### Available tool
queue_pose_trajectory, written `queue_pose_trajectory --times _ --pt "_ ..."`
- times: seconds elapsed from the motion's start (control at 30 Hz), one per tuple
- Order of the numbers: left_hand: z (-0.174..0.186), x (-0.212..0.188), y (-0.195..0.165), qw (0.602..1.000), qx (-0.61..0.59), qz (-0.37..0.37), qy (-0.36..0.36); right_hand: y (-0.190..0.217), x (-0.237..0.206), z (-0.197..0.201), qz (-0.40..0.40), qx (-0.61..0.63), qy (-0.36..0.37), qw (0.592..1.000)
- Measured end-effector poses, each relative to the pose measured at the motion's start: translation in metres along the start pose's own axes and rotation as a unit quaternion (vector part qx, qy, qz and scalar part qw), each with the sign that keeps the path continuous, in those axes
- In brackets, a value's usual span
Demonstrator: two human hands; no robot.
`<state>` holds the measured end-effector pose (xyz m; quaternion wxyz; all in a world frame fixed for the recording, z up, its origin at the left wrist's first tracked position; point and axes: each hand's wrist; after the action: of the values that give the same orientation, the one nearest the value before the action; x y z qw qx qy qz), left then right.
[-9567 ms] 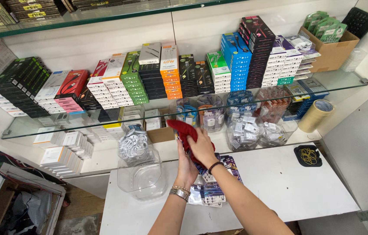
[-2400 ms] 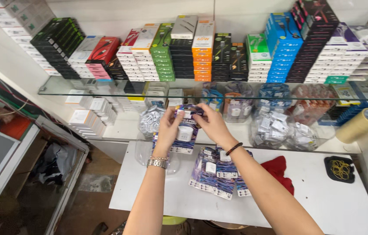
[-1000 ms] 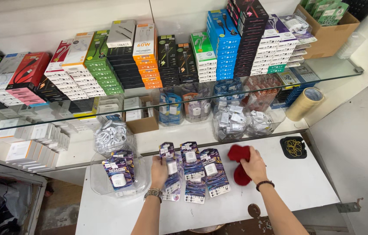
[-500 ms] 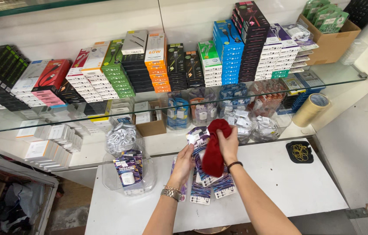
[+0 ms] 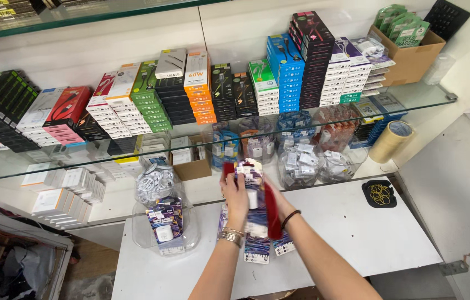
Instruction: The person wipes packaged phone accessories, including charging cables and adapters, with a red cloth one at a time and places the cleaned packages into clear plastic containers on the counter. They occasionally rearrange the packages and reposition the containers while working through the items.
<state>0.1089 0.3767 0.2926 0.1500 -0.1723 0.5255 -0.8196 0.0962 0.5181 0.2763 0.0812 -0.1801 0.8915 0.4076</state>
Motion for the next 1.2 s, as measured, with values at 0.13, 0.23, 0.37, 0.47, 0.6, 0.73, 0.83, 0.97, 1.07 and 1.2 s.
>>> queue_pose_trajectory --times 0.13,0.23,0.37,0.47,0.6,0.73,0.83,0.97,1.07,1.2 --pt "0.0 0.024 -0.003 0.991 0.05 0.01 -0.126 -0.019 -0.037 -0.026 -0.084 0.024 -0.03 0.996" --pt "-0.003 0.023 0.003 0.992 0.079 -0.027 -0.092 0.005 -0.037 -0.034 -0.077 0.032 -0.048 0.995" --pt "-0.02 0.016 0.008 0.993 -0.006 -0.074 -0.093 0.018 -0.022 -0.036 0.019 0.037 0.036 0.998" --pt "-0.018 0.031 0.01 0.984 -0.101 0.035 -0.146 0.009 -0.037 -0.031 -0.036 -0.052 0.021 0.998" --pt "-0.001 0.051 0.018 0.913 -0.302 0.203 -0.188 0.023 -0.076 -0.025 0.057 -0.246 -0.017 0.967" --pt "-0.007 0.043 0.029 0.89 -0.393 0.196 -0.119 0.049 -0.076 -0.049 0.235 -0.444 -0.058 0.863" --pt "-0.013 0.039 0.037 0.846 -0.468 0.253 -0.039 0.051 -0.083 -0.06 0.47 -0.685 -0.039 0.555" --pt "-0.005 0.048 0.047 0.814 -0.525 0.25 0.02 0.055 -0.106 -0.047 0.38 -0.696 0.062 0.606" --pt "-0.008 0.048 0.052 0.866 -0.458 0.2 -0.01 0.056 -0.11 -0.041 0.35 -0.716 0.081 0.598" --pt "-0.022 0.038 0.054 0.883 -0.432 0.185 -0.013 0.046 -0.096 -0.032 0.431 -0.692 0.12 0.566"
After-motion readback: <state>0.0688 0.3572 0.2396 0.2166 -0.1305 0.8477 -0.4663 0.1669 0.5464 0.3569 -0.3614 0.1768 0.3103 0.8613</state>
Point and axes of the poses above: each hand's wrist, its own x-axis towards the middle knuckle, its own z-axis out of the back of the hand, y = z × x, and after that the axes turned 4 degrees about z, right-handed
